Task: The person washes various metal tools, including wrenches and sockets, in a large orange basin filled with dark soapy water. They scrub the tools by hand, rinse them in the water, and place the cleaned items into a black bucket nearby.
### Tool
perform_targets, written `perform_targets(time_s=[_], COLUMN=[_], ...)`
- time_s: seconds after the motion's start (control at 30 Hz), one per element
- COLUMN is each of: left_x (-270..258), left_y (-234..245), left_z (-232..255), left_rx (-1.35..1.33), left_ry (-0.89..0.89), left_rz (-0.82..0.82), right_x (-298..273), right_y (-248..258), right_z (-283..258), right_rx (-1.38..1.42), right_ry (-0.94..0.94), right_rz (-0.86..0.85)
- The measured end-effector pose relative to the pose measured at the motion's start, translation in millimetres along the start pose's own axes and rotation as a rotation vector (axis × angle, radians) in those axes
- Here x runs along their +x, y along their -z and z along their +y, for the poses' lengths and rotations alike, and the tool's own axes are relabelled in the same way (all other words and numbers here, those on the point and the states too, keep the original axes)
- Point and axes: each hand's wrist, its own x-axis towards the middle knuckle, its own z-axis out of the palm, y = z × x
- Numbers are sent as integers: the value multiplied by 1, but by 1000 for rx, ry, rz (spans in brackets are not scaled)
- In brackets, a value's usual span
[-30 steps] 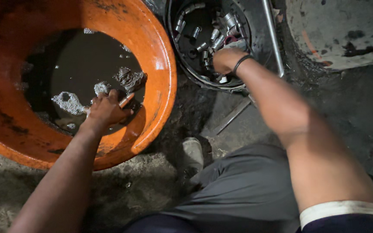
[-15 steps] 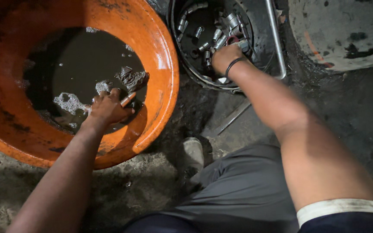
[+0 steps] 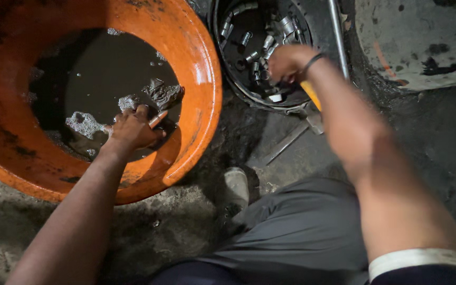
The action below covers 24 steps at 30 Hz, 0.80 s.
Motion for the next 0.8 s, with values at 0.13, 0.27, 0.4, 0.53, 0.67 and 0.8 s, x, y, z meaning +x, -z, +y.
perform_targets(time_s=[0.13, 0.27, 0.4, 0.53, 0.67, 0.8], left_x=[1, 0, 7, 11, 9, 9], left_y=[0, 1, -5, -10, -10, -9], left_z=[1, 2, -2, -6, -6, -4], left_rx=[17, 22, 19, 39, 27, 34], left_ry=[-18, 17, -10, -37, -28, -18], left_rz=[46, 29, 42, 71, 83, 64], right_x=[-36, -33, -8, 18, 30, 25], right_y=[49, 68, 68, 67, 62, 51], right_z=[32, 82, 121, 132, 125, 99], right_rx=[-71, 196, 349, -87, -395, -433], right_ry=[102, 127, 119, -8, -66, -217], right_rz=[208, 447, 616, 776, 919, 892])
